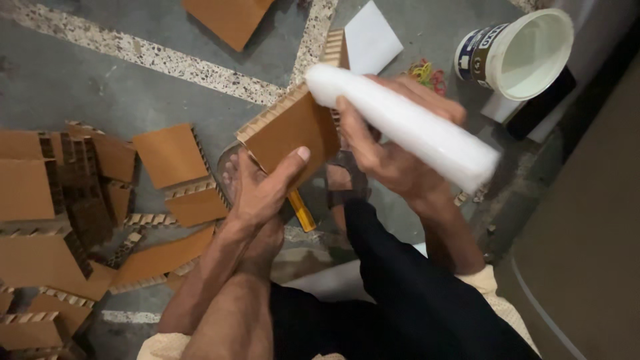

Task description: The person applies glue to the edges of small cardboard pieces using a white tube and then presses them together. They secure the glued cardboard pieces with rubber bands and place the finished items on a pile on the floor.

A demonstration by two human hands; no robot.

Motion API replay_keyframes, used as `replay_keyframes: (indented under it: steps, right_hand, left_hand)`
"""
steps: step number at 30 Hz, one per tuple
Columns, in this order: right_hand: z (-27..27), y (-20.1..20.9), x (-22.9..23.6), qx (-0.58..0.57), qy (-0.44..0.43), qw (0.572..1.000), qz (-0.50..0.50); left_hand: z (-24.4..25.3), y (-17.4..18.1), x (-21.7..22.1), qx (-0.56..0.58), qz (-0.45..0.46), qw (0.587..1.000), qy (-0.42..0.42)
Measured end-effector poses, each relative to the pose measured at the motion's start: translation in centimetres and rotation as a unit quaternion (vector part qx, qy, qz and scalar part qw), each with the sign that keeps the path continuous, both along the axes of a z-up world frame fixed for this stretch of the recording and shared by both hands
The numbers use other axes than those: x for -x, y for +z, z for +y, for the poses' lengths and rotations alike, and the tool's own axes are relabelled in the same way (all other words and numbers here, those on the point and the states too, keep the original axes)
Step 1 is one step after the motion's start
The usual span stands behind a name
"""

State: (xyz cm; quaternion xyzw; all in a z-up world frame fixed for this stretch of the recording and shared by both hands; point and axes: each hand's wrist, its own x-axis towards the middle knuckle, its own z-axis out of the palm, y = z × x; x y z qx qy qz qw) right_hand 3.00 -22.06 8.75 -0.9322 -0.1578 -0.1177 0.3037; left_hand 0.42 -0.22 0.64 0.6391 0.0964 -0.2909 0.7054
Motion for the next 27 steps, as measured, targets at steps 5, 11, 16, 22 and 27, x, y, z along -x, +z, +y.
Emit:
replay_keyframes:
  steps: [5, 11, 16, 22, 27]
  right_hand:
    - [0.6, -0.3, 2.4, -0.025, -0.004, 0.997, 0.073]
    - [-0.8, -1.8, 8.3, -0.085, -0.153, 0.965, 0.194]
    - [-4.0, -2.9, 9.5, 0.157, -0.180, 0.968, 0.075]
    - [-11.1, -5.6, 11.9, -0.063, -0.432, 0.882, 0.176]
    - [-22.1, -8.3, 11.5, 0.039, -0.426, 0.901, 0.067]
  left_hand:
    - [0.3, 0.0, -0.4, 0.059, 0.006, 0.998, 0.038]
    - [-1.2, -0.4, -2.7, 0.048, 0.032, 0.998, 0.028]
    - [-5.3, -3.4, -8.7, 0.007, -0.127, 0.988, 0.085]
    - [2.4, -9.1, -5.1, -0.301, -0.268, 0.914, 0.051]
    - [14.2, -10.6, 2.4, -0.607, -0.266, 0.737, -0.137]
